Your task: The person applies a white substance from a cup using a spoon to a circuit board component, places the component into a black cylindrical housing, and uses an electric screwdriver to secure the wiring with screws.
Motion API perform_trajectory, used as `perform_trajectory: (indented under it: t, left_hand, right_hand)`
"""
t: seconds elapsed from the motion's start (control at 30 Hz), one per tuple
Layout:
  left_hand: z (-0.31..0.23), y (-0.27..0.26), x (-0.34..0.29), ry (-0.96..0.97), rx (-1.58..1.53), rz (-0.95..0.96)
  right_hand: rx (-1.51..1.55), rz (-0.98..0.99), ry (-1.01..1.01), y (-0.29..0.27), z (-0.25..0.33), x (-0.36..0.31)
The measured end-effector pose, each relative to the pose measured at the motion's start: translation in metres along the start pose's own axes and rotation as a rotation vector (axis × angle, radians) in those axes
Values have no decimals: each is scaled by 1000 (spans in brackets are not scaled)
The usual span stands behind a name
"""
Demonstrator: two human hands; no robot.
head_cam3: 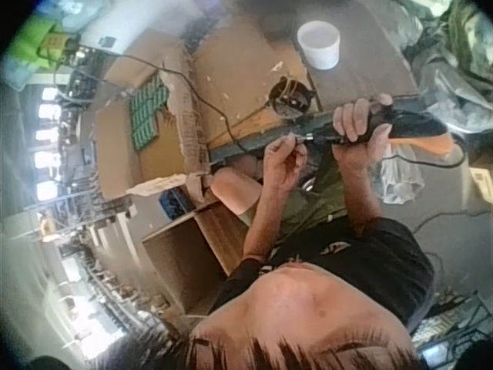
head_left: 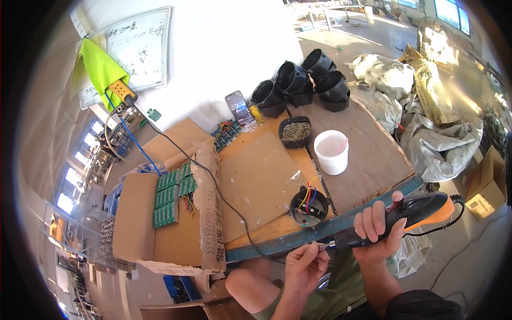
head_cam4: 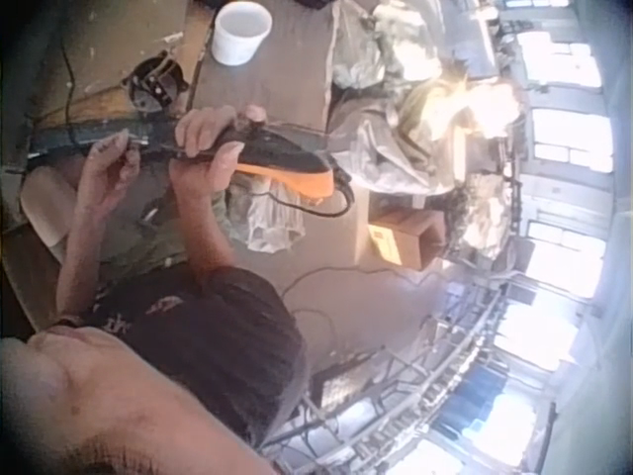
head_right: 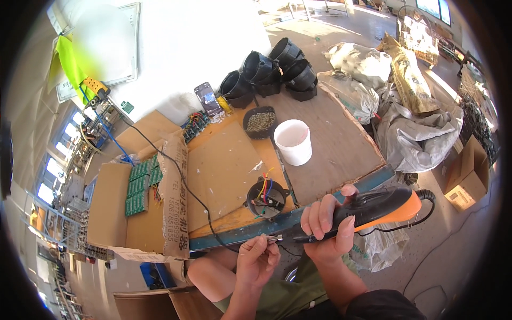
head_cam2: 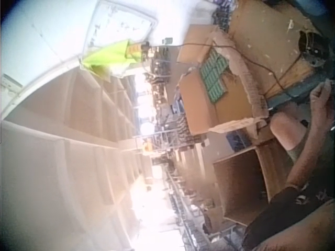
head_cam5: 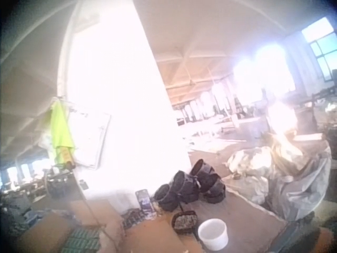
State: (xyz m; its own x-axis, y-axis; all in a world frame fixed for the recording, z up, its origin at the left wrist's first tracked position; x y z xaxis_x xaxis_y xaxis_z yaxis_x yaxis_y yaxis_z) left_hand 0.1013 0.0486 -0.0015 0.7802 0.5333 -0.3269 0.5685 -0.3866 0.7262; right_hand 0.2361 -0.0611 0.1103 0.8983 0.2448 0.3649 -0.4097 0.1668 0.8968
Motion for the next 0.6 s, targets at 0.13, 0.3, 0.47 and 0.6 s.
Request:
perform_trajectory:
  t: [0.13, 0.3, 0.47, 0.6]
  left_hand:
    - [-3, 1, 2, 48, 86, -34]
    - [-1, -4, 6, 10, 141, 47]
    - [-10, 3, 0, 146, 258, -110]
    - [-20, 11, -3, 294, 298, -120]
  right_hand:
    - [-17, -1, -10, -5, 1, -1]
    - [58, 41, 75, -6, -2, 1]
    - [10, 28, -18, -8, 4, -5]
    - [45, -70, -51, -9, 5, -5]
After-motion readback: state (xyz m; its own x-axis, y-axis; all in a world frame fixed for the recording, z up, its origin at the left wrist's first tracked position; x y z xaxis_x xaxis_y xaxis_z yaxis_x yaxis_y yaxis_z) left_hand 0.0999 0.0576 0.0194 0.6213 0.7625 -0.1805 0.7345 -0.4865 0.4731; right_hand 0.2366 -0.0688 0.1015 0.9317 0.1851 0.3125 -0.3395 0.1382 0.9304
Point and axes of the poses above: each hand's wrist, its own x-axis towards the middle knuckle, its own y-axis out of the palm, z = x × y, the point moved 10 cm from there along x, towards the middle knuckle, and after that the axes turned 7 degrees about -z, right-handed, at the moved point
